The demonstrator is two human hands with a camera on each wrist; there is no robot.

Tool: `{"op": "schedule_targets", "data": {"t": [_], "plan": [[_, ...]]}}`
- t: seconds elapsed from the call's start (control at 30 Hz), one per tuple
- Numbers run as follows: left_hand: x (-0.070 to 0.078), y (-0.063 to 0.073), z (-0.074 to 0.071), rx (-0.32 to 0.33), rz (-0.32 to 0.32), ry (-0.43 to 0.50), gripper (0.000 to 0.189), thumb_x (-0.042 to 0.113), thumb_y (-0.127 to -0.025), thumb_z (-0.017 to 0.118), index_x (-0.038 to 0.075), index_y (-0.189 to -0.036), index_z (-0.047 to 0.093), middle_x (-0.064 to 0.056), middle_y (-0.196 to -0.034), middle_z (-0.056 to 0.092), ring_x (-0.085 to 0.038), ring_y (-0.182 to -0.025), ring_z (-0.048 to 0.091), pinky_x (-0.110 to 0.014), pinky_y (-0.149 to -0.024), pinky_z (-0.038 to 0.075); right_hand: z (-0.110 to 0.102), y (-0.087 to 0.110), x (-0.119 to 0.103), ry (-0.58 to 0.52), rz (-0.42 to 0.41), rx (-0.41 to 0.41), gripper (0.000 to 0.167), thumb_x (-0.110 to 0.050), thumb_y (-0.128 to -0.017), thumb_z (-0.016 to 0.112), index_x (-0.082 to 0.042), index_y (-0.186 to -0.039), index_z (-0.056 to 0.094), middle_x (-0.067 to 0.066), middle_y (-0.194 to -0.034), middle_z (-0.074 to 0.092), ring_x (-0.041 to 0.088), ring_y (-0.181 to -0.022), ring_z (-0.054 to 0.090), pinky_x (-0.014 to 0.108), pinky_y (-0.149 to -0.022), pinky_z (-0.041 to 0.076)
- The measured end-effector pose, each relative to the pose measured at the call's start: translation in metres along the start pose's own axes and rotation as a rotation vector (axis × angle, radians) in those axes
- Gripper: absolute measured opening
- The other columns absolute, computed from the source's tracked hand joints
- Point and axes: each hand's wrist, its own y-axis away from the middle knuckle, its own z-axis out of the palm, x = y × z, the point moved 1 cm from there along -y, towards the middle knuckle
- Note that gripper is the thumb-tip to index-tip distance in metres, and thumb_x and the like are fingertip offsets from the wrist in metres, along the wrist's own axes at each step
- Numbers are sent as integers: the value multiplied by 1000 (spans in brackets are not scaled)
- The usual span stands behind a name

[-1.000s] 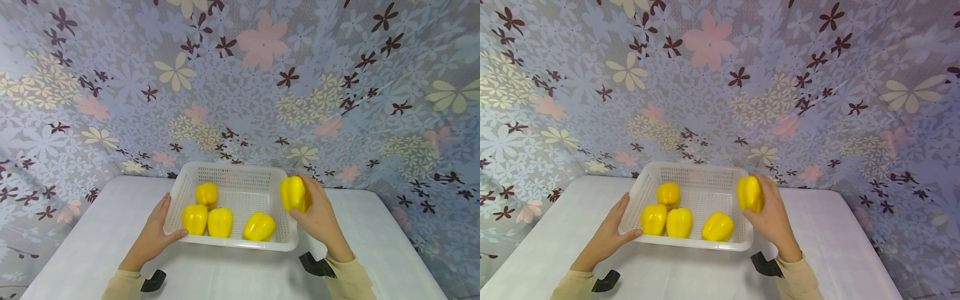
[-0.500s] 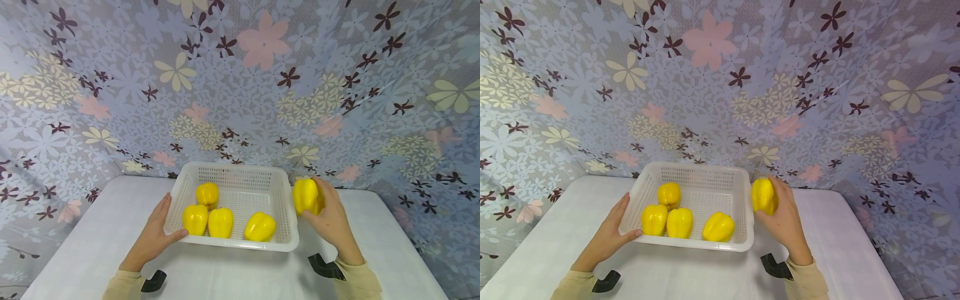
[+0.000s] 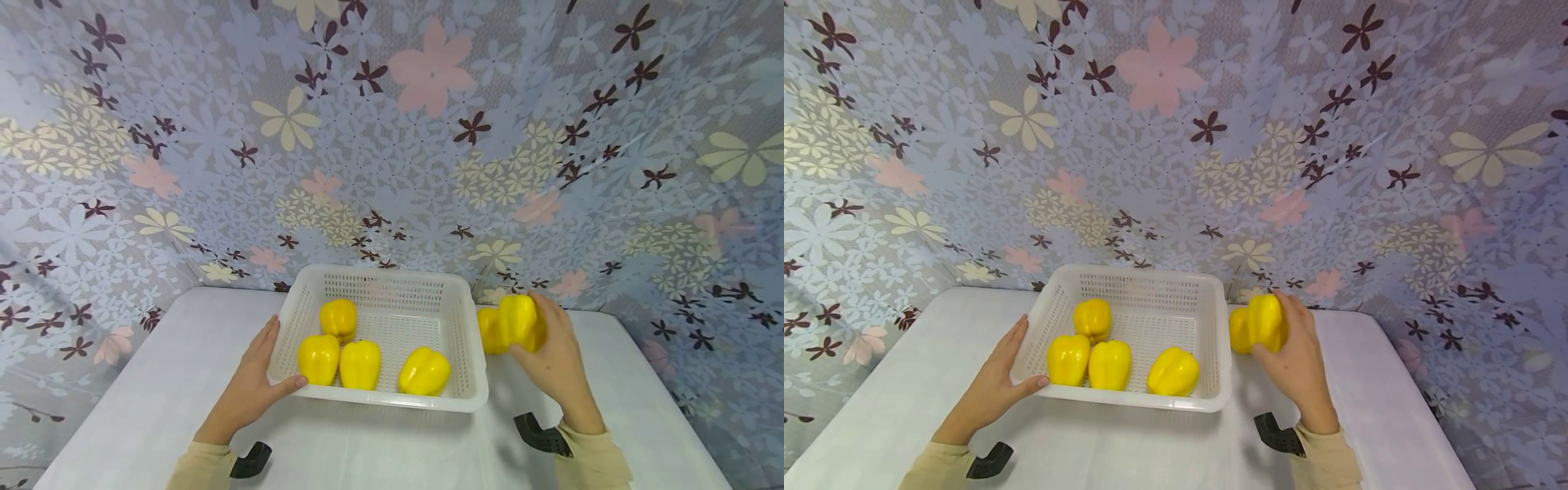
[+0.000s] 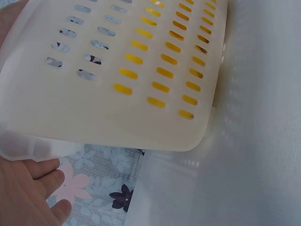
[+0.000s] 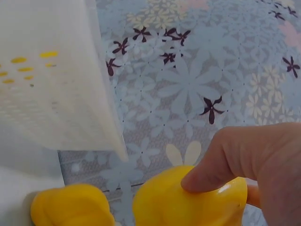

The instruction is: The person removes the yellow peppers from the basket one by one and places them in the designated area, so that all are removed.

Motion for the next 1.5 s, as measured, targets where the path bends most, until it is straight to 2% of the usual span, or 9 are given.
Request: {"op": "schedule_targets", "data": {"t": [0.33,0.67,1.5], "plan": [[0,0,0,-3,-4,2,110,41,-83,79,-4,-158,14,-26,-164,13,-52,-147,17,-74,-110,21,1,-7,17,21,78,5,88,-5,-79,73,-5,-157,31,31,-155,30,55,-127,40,73,-92,39],[0,0,1,-2,-6,1,109,42,-83,79,-4,-159,15,-25,-165,12,-52,-147,17,-74,-110,20,1,-11,35,24,101,33,88,-3,-77,76,-5,-155,34,33,-157,26,59,-130,36,78,-93,36],[-1,2,3,3,-10,15,109,43,-83,79,-3,-159,15,-25,-165,13,-51,-147,17,-74,-111,20,25,-12,80,45,171,-41,89,-5,-80,74,0,-156,29,36,-158,19,61,-137,26,77,-104,28]]}}
